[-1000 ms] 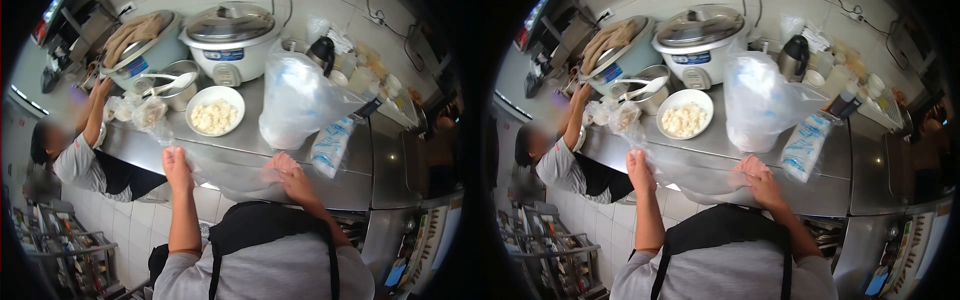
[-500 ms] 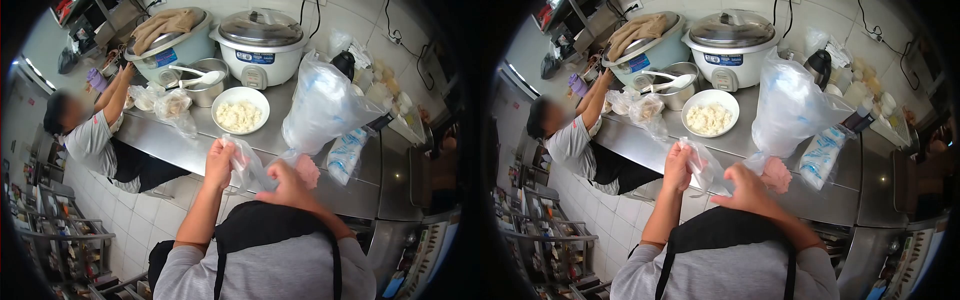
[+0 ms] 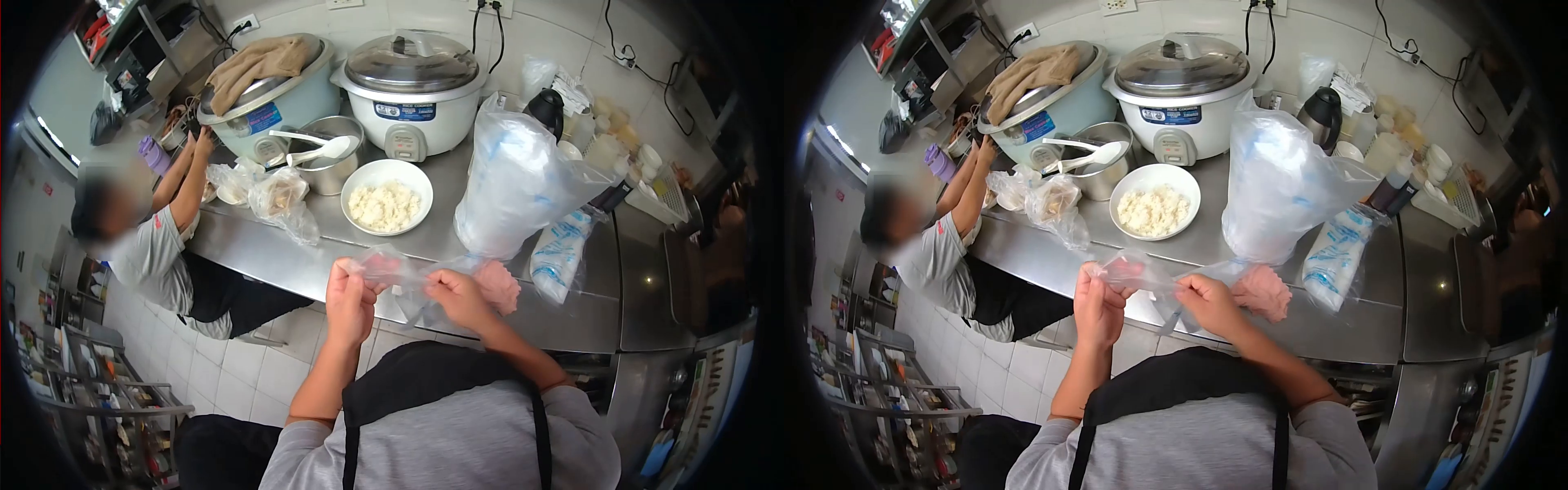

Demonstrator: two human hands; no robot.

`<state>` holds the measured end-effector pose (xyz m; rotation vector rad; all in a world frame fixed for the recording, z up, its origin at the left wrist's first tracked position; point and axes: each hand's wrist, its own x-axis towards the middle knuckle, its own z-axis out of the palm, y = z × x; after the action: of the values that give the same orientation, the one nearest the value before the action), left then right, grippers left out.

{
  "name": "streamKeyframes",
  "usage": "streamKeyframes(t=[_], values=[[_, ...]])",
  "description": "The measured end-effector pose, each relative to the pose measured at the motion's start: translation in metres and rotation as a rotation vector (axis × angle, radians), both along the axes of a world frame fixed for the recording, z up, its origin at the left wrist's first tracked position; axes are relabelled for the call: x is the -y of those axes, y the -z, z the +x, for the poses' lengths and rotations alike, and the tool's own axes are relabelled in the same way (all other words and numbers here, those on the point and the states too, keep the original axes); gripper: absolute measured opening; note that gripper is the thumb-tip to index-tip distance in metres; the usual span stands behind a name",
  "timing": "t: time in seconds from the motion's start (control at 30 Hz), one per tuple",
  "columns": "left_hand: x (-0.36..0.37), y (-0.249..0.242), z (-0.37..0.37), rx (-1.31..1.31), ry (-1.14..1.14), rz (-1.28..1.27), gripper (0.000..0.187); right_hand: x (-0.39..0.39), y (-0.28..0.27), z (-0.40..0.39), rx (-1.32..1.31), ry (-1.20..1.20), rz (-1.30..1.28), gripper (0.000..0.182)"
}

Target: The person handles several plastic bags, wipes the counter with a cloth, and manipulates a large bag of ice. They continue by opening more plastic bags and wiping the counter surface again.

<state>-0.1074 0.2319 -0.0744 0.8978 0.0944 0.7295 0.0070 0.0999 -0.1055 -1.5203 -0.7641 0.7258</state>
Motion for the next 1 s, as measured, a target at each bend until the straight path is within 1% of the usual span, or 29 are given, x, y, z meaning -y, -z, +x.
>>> streamKeyframes(t=[0.07, 0.17, 0.27, 0.3, 0.37, 0.4, 0.43, 0.47, 0.53, 0.57, 0.6, 0.67, 0.7, 0.77, 0.8, 0.83, 0.87, 0.9, 0.97, 1.0], values=[[0.008, -0.005, -0.001, 0.098, -0.014, 0.141, 0.017, 0.007, -0.002, 0.003, -0.278, -0.042, 0.107, 0.016], [0.018, -0.016, 0.004, 0.11, -0.012, 0.393, 0.019, 0.021, -0.026, 0.005, -0.427, 0.028, 0.14, 0.017], [0.025, -0.01, 0.009, -0.024, 0.082, 0.46, 0.017, 0.028, -0.016, 0.012, -0.254, 0.047, 0.227, 0.012], [0.032, -0.011, 0.012, -0.106, 0.073, 0.452, 0.017, 0.031, -0.018, 0.013, -0.199, 0.04, 0.235, 0.011], [0.038, 0.003, 0.019, -0.238, 0.088, 0.577, 0.02, 0.037, -0.033, 0.011, -0.089, 0.027, 0.25, 0.007], [0.042, 0.008, 0.023, -0.305, 0.093, 0.64, 0.021, 0.039, -0.031, 0.012, -0.094, 0.027, 0.24, 0.007], [0.049, -0.001, 0.03, -0.304, 0.045, 0.744, 0.024, 0.042, -0.026, 0.013, -0.099, 0.027, 0.231, 0.007], [0.055, -0.004, 0.033, -0.339, 0.046, 0.795, 0.024, 0.044, -0.02, 0.013, -0.103, 0.026, 0.22, 0.008], [0.065, -0.008, 0.04, -0.409, 0.044, 0.897, 0.026, 0.045, -0.007, 0.013, 0.001, 0.033, 0.222, 0.01], [0.066, -0.002, 0.046, -0.373, 0.058, 0.96, 0.021, 0.047, -0.006, 0.014, 0.053, 0.037, 0.222, 0.011], [0.067, 0.0, 0.049, -0.367, 0.072, 0.935, 0.018, 0.053, -0.008, 0.016, 0.144, 0.074, 0.138, 0.011], [0.065, 0.005, 0.052, -0.36, 0.102, 0.881, 0.013, 0.064, -0.033, 0.018, 0.318, 0.15, -0.037, 0.012], [0.059, 0.018, 0.055, -0.449, 0.133, 0.758, 0.01, 0.068, -0.03, 0.026, 0.028, 0.193, -0.048, 0.012], [0.052, 0.006, 0.055, -0.406, 0.265, 0.267, 0.01, 0.076, -0.007, 0.054, -0.551, 0.265, -0.061, 0.013], [0.046, 0.0, 0.054, -0.38, 0.323, 0.021, 0.01, 0.08, 0.017, 0.076, -0.376, 0.272, -0.093, 0.017], [0.038, 0.001, 0.053, -0.277, 0.398, -0.072, 0.012, 0.084, 0.049, 0.101, -0.203, 0.274, -0.124, 0.021], [0.038, -0.001, 0.054, -0.283, 0.37, -0.113, 0.012, 0.087, 0.067, 0.114, -0.03, 0.273, -0.152, 0.026], [0.037, -0.005, 0.056, -0.286, 0.34, -0.15, 0.013, 0.088, 0.073, 0.116, 0.004, 0.226, -0.131, 0.032], [0.034, -0.003, 0.059, -0.277, 0.284, -0.2, 0.015, 0.085, 0.065, 0.111, 0.076, 0.131, -0.086, 0.045], [0.033, 0.0, 0.059, -0.291, 0.259, -0.188, 0.016, 0.087, 0.06, 0.108, 0.242, 0.195, -0.072, 0.049]])
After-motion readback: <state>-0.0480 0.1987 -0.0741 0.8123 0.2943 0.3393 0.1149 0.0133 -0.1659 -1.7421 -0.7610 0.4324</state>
